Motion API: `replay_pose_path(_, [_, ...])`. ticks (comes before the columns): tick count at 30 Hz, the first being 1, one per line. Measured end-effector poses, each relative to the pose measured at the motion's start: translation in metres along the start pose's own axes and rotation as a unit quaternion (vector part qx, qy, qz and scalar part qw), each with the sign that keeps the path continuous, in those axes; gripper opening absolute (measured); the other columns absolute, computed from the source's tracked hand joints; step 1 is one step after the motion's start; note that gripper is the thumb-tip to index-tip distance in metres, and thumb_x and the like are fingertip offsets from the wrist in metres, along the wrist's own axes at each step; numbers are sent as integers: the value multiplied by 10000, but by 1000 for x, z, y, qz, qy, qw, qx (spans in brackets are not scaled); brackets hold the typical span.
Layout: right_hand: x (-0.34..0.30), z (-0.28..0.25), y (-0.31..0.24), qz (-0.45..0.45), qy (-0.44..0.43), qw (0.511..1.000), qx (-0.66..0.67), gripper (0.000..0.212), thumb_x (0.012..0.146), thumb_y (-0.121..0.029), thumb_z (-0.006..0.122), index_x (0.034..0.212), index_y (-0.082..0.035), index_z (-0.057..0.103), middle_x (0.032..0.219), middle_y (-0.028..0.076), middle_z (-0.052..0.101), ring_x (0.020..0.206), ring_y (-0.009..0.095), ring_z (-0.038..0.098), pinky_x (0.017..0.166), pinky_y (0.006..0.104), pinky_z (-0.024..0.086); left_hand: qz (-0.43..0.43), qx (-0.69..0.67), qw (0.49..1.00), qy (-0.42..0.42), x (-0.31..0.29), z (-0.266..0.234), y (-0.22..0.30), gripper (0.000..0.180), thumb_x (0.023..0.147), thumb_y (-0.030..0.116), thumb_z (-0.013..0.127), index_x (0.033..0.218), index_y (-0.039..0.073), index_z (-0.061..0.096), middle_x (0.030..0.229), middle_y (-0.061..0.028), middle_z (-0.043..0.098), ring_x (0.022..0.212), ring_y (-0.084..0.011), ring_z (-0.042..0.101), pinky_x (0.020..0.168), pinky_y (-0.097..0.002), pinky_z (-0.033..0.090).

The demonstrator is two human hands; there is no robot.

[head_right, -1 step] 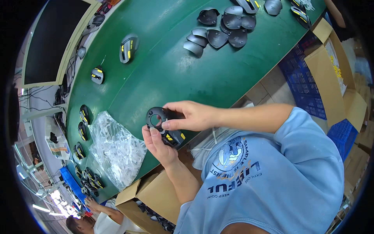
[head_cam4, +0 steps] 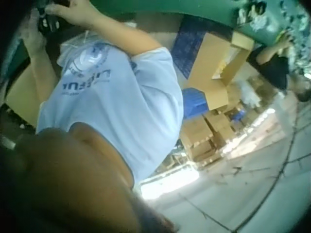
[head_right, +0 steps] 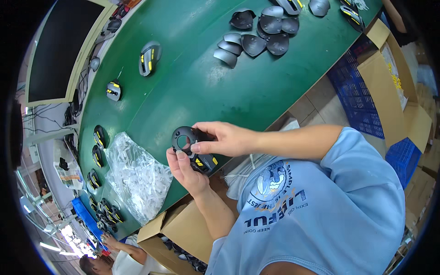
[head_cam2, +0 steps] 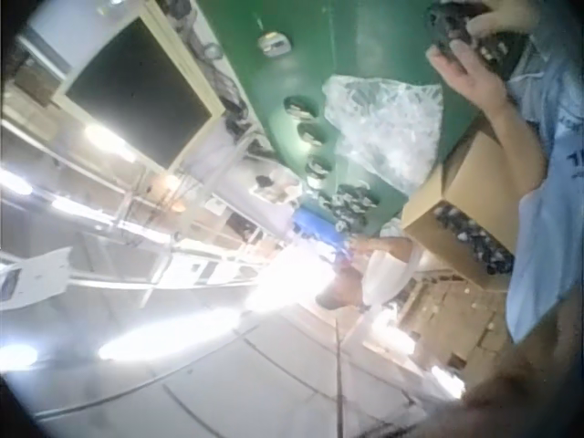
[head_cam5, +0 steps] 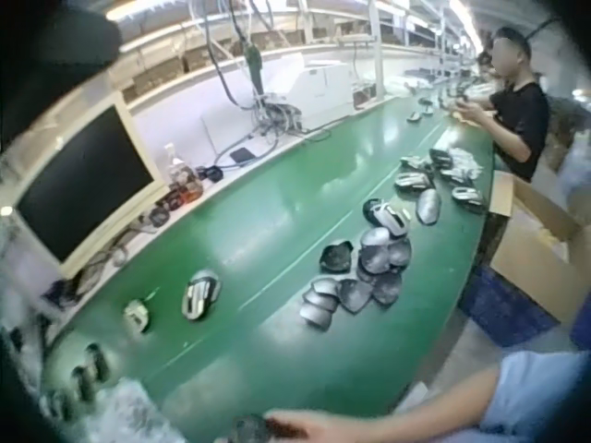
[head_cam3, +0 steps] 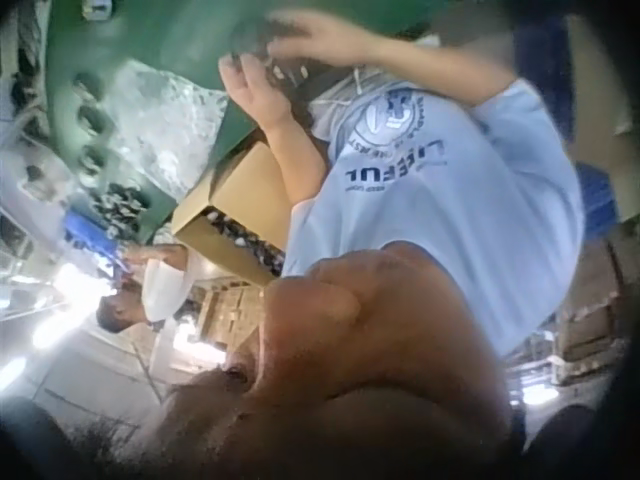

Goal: The person assembles computer mice by picking up mouse bases, attaching plastic components, pressing top shells onto the bases, and placing the assembled mice onto the table.

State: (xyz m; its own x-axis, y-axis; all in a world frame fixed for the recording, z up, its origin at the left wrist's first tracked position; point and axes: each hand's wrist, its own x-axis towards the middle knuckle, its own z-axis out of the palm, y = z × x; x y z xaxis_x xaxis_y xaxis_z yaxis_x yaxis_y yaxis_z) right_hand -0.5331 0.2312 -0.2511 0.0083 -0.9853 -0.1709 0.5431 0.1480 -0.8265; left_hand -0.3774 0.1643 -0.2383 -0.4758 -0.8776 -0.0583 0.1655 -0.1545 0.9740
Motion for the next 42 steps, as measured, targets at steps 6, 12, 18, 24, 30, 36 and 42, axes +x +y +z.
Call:
replay_pose_path(6, [-5, 13, 20, -109, 33, 987, 110, 431, 956, -202, 675, 1298, -12, 494, 1189, 47, 593, 1137, 102, 555, 1004, 285, 448, -23, -14, 1000, 1, -6, 8, 6, 245, 960, 192, 572, 1093, -10, 532, 1071, -135, 653, 1000, -180, 614, 900, -335, 495])
replay_pose_path(12, [-8, 0, 9, -200, 24, 977, -69, 372, 977, -229, 632, 1245, 0, 514, 1139, 57, 502, 1138, 128, 515, 993, 297, 424, -12, -36, 999, 12, -4, 28, 10, 393, 937, 336, 572, 1105, -17, 529, 1012, -107, 593, 949, -202, 602, 838, -332, 507])
replay_pose_path(18, [-14, 4, 17, -173, 50, 970, 160, 349, 969, -191, 606, 1250, -5, 515, 1158, 28, 568, 1112, 105, 542, 999, 281, 430, -25, 75, 997, 26, -3, 32, -1, 373, 937, 342, 575, 1061, -7, 533, 974, -91, 588, 927, -187, 590, 831, -321, 500])
replay_pose_path(24, [-32, -20, 3, -180, 42, 978, 91, 512, 941, -325, 731, 1301, -26, 522, 1149, 40, 575, 1146, 166, 535, 989, 308, 462, -82, -45, 995, -33, 7, 37, -1, 384, 980, 362, 538, 1115, 2, 540, 1016, -95, 590, 953, -197, 605, 843, -334, 524])
replay_pose_path(30, [-66, -140, -99, -174, 223, 598, -750, 469, 769, -314, 820, 1169, -118, 673, 1227, 57, 601, 1178, 288, 527, 955, 434, 453, -135, -100, 984, 53, 27, 18, -3, 520, 1060, 518, 441, 1278, 63, 567, 1193, -98, 650, 1054, -212, 658, 911, -381, 549])
replay_pose_path(36, [-48, -178, -118, -158, 182, 530, -813, 264, 847, -349, 744, 1030, -159, 749, 1151, -21, 678, 1226, 276, 512, 1012, 480, 391, -235, -308, 921, -51, 16, -6, -3, 617, 974, 402, 660, 1413, 47, 411, 1209, -190, 624, 1070, -453, 659, 924, -592, 564])
replay_pose_path(42, [-49, -112, -157, -261, 59, 704, -658, 123, 914, -197, 707, 963, -85, 721, 985, 53, 677, 1004, 286, 584, 890, 419, 450, -132, -29, 987, -93, 13, 10, 7, 697, 847, -28, 741, 1449, 47, 397, 1280, -183, 581, 997, -341, 706, 816, -461, 633])
